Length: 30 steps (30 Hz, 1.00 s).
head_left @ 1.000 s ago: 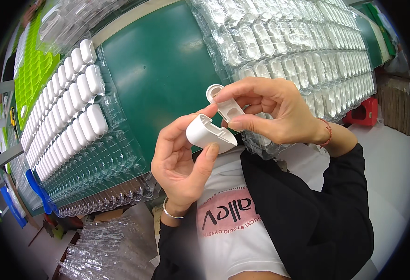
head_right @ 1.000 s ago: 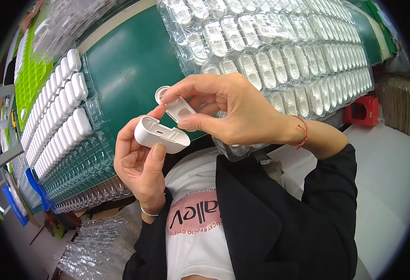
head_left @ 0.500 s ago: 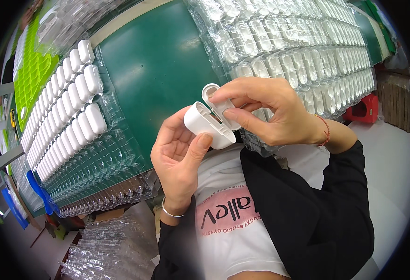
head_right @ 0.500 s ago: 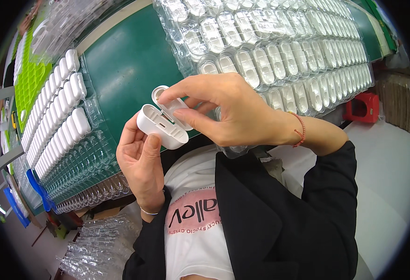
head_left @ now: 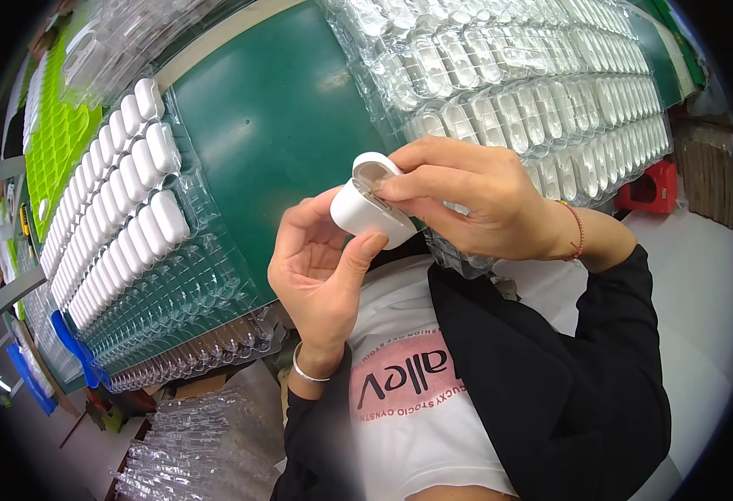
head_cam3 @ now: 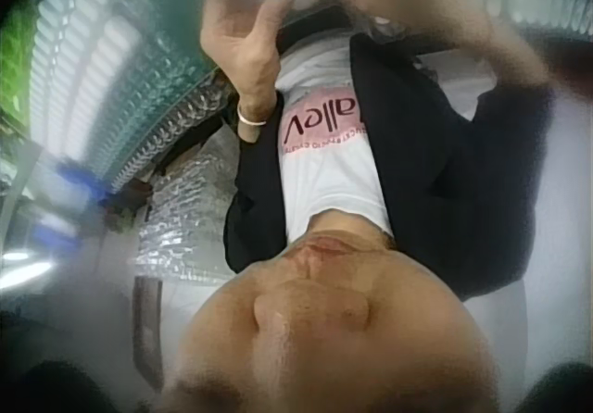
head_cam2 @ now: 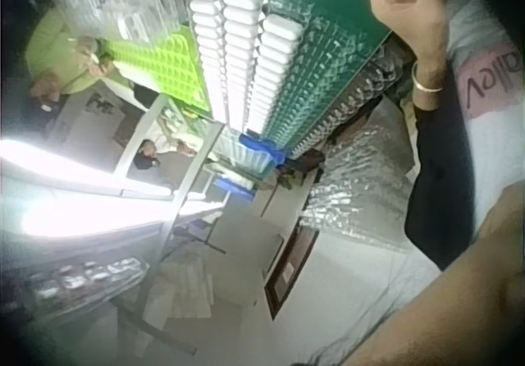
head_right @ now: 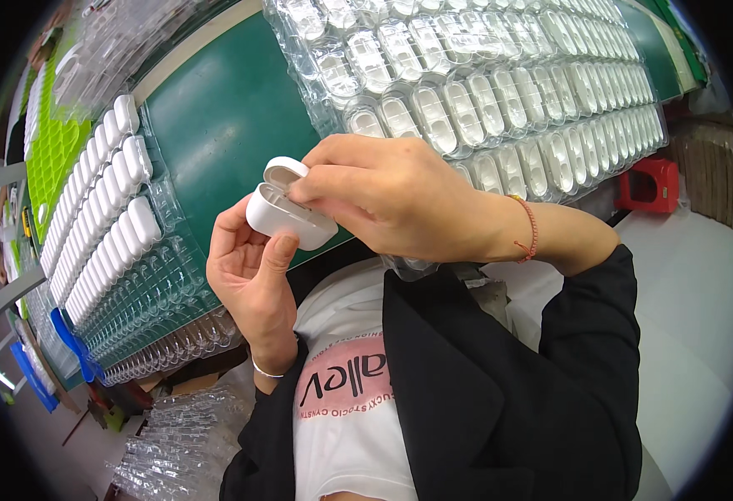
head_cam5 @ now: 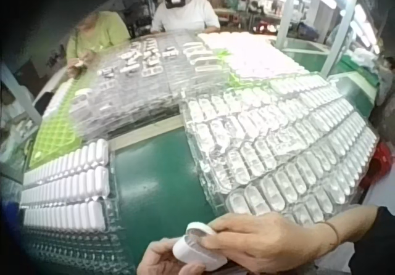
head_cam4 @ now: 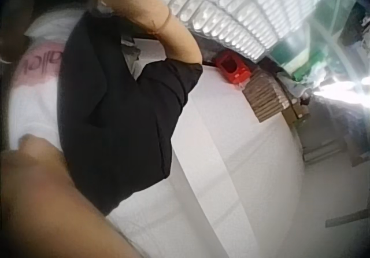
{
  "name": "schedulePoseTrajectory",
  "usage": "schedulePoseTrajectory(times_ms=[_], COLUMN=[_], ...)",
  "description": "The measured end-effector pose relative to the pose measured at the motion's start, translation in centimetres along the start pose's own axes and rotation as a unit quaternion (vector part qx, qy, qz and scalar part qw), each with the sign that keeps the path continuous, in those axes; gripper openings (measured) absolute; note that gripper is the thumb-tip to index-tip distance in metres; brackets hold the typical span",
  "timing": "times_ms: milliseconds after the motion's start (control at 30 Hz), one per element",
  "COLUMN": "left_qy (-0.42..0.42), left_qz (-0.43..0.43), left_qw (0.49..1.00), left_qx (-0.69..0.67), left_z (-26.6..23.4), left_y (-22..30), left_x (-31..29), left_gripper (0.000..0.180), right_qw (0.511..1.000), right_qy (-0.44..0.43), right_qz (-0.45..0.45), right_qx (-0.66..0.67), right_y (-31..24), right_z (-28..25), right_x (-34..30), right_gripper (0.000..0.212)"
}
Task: The person assembles white wireless earbuds by hand. They open a white charging case, insert a small electronic component into the case, and then close it. This process is repeated multiple times with different units on a green workbench.
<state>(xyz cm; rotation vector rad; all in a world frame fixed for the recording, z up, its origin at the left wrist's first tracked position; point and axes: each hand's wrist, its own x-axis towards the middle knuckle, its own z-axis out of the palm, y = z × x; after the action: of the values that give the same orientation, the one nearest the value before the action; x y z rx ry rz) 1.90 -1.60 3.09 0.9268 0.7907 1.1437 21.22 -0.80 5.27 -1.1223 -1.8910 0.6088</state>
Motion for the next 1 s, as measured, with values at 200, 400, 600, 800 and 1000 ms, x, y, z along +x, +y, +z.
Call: schedulePoseTrajectory(times_ms=[200,400,600,800,1000], left_qy=[-0.033,-0.036,-0.012,0.04,0.07], left_qz=[-0.025,-0.039,-0.041,0.047,0.058], left_qw=[0.992,0.988,0.991,0.995,0.995], left_qx=[-0.119,-0.145,-0.13,-0.072,-0.042], left_z=[-0.5,-0.8,-0.8,-0.5,-0.6], left_y=[-0.6,-0.6,-0.4,0.4,1.4], left_x=[-0.1,-0.2,-0.4,-1.1,-0.6], left_gripper=[0.043,0.04,0.039,0.032,0.034], right_qw=[0.998,0.994,0.998,0.998,0.985], right_qy=[-0.011,-0.052,-0.028,-0.046,-0.124], right_qz=[0.034,0.049,0.009,-0.033,0.056], right_qx=[0.043,0.083,0.057,0.027,0.105], right_y=[-0.8,-1.0,-0.9,-2.8,-3.0], right_z=[-0.7,-1.2,-0.5,-0.8,-0.2], right_x=[0.4,0.8,1.2,2.0,4.0], right_gripper=[0.015,0.021,0.021,0.029,0.02])
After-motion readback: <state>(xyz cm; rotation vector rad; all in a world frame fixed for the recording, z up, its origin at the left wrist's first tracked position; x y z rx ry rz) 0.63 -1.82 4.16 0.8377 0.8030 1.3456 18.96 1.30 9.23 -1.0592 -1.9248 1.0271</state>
